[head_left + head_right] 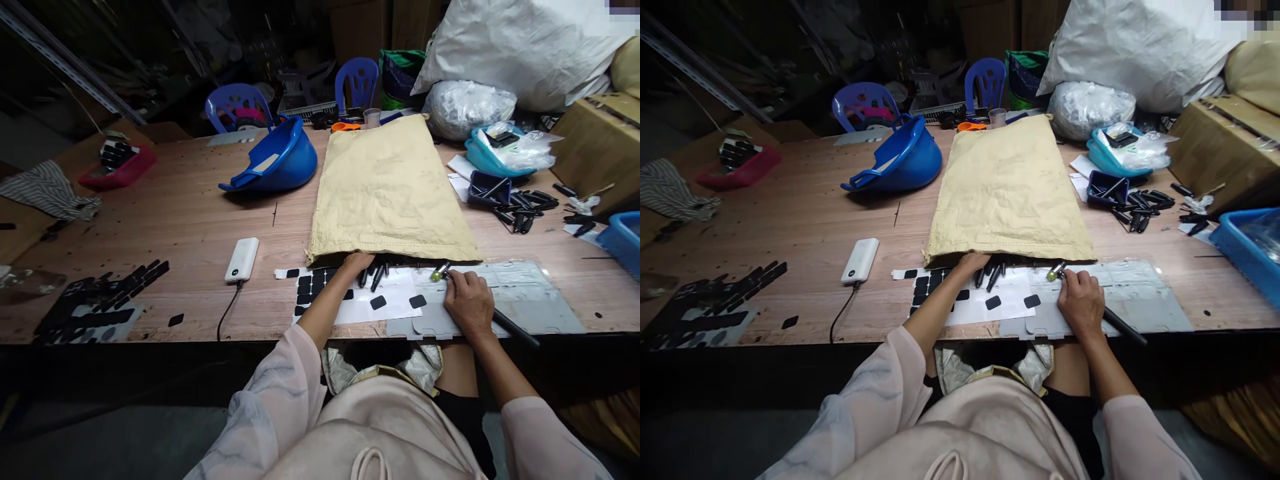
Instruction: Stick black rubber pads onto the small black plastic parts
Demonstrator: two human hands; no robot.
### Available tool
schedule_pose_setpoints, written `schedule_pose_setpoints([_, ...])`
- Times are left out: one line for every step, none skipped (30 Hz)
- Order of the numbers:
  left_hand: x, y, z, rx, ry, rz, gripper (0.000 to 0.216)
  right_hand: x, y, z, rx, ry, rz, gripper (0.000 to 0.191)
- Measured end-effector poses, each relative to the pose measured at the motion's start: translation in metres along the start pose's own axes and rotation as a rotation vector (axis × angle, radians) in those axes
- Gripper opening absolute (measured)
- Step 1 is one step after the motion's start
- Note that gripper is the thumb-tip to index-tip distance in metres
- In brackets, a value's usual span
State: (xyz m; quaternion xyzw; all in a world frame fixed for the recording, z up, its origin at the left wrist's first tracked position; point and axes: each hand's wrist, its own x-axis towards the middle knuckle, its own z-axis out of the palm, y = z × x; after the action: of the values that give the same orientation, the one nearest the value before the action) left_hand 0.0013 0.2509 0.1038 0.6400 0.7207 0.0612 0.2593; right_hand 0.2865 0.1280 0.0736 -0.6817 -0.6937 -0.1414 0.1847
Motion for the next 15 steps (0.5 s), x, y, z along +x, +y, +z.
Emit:
schedule_pose_setpoints([-0.006,-0.003,-0.005,-0.004,-0.002,0.01,0.03,0.0,0.0,0.0,0.002,-0.002,0.003,0.026])
schedule_pose_setpoints([-0.013,-0.008,-0.009,-0.008,-0.004,0.02,0.029,0.0,0.0,0.0,0.004,-0.005,0.007,0.026])
schedule_pose_setpoints([-0.023,-0.012,-0.01,-0.012,0.015,0.029,0.032,0.0,0.0,0.001,0.005,-0.006,0.011,0.027])
schedule_pose_setpoints([-0.034,-0.016,-0.01,-0.017,0.07,0.04,0.035,0.0,0.0,0.001,0.005,-0.005,0.013,0.027])
schedule_pose_setpoints([-0.047,-0.02,-0.006,-0.025,0.142,0.057,0.038,0.0,0.0,0.002,0.005,-0.002,0.013,0.026])
schedule_pose_setpoints([-0.06,-0.024,0.0,-0.035,0.27,0.08,0.038,0.0,0.0,0.002,0.004,0.002,0.012,0.026])
schedule_pose_setpoints([-0.073,-0.026,0.009,-0.05,0.408,0.129,0.033,0.0,0.001,0.003,0.003,0.004,0.009,0.026])
schedule_pose_setpoints([-0.085,-0.027,0.019,-0.065,0.501,0.187,0.028,0.0,0.001,0.004,0.003,0.005,0.006,0.025])
schedule_pose_setpoints([-0.094,-0.027,0.029,-0.067,0.548,0.242,0.023,0.0,0.002,0.004,0.004,0.007,0.003,0.025])
schedule_pose_setpoints([-0.1,-0.026,0.038,-0.065,0.562,0.283,0.02,0.0,0.003,0.005,0.006,0.01,0.001,0.025])
schedule_pose_setpoints([-0.104,-0.024,0.045,-0.059,0.552,0.306,0.018,0.0,0.003,0.005,0.009,0.015,-0.001,0.026])
schedule_pose_setpoints([-0.105,-0.022,0.051,-0.051,0.533,0.311,0.017,0.0,0.003,0.006,0.013,0.021,-0.003,0.026])
schedule_pose_setpoints([-0.104,-0.02,0.054,-0.044,0.515,0.304,0.015,0.0,0.004,0.006,0.017,0.027,-0.004,0.026])
schedule_pose_setpoints([-0.103,-0.019,0.055,-0.041,0.5,0.291,0.014,0.0,0.004,0.006,0.02,0.032,-0.006,0.025])
schedule_pose_setpoints([-0.101,-0.018,0.054,-0.042,0.487,0.279,0.012,0.0,0.004,0.007,0.021,0.035,-0.006,0.025])
